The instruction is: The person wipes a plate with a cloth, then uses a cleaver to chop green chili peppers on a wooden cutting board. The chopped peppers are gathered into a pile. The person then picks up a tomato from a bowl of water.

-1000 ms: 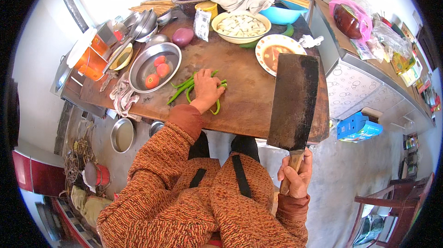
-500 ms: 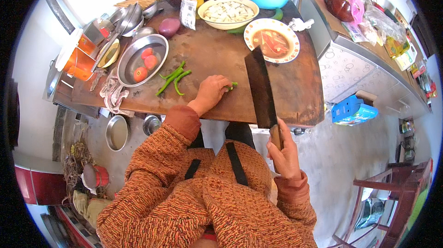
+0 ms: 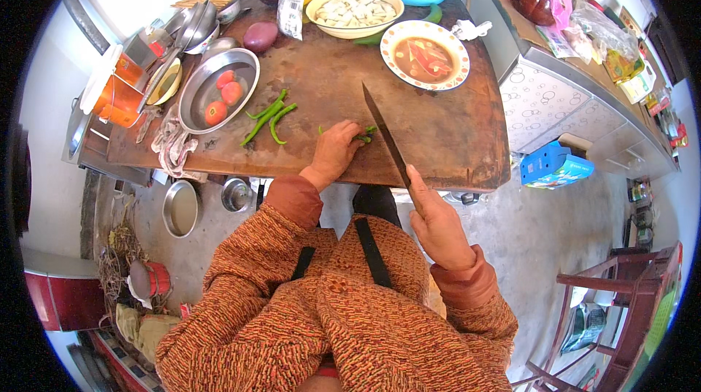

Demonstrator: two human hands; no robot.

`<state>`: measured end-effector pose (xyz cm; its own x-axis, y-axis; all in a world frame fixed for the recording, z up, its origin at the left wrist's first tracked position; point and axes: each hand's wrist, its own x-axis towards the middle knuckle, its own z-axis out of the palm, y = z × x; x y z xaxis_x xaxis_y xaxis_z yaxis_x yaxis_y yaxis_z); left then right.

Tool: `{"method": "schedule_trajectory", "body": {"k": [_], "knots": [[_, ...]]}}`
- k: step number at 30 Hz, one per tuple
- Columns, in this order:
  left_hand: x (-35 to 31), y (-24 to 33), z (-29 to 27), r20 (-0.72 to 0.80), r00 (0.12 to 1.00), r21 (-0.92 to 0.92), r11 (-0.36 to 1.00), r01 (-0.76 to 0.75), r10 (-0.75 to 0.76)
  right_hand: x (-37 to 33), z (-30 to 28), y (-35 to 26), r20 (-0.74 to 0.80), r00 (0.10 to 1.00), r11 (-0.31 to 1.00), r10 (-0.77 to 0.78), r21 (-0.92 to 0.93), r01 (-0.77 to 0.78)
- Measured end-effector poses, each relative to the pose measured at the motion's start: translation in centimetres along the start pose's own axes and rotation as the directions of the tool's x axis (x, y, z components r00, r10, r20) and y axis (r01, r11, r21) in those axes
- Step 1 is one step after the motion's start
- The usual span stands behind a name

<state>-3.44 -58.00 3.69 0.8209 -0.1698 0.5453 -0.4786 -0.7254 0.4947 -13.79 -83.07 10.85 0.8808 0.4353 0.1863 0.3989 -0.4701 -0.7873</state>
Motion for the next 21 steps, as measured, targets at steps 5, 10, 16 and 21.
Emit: {"method": "schedule_trajectory", "body": {"k": [5, 10, 16, 21], "knots": [[-0.1, 0.1, -0.2, 0.003, 0.998, -0.026, 0.998, 0.061, -0.061, -0.1, 0.1, -0.4, 0.048, 0.999, 0.989, -0.014, -0.146, 0.021], [-0.3, -0.4, 0.0, -0.053, 0.998, -0.023, 1.0, -0.017, 0.016, -0.3, -0.4, -1.1, 0.096, 0.995, 0.98, -0.014, -0.195, 0.033], [-0.4, -0.5, 0.1, -0.077, 0.996, -0.065, 0.997, -0.05, 0.045, -0.9, -0.4, 0.0, 0.084, 0.996, 0.989, -0.032, -0.14, 0.044], [-0.7, -0.6, 0.2, -0.078, 0.996, -0.073, 0.996, -0.05, 0.044, -0.5, -1.7, 0.0, 0.07, 0.995, 0.992, -0.069, -0.102, 0.076]]}}
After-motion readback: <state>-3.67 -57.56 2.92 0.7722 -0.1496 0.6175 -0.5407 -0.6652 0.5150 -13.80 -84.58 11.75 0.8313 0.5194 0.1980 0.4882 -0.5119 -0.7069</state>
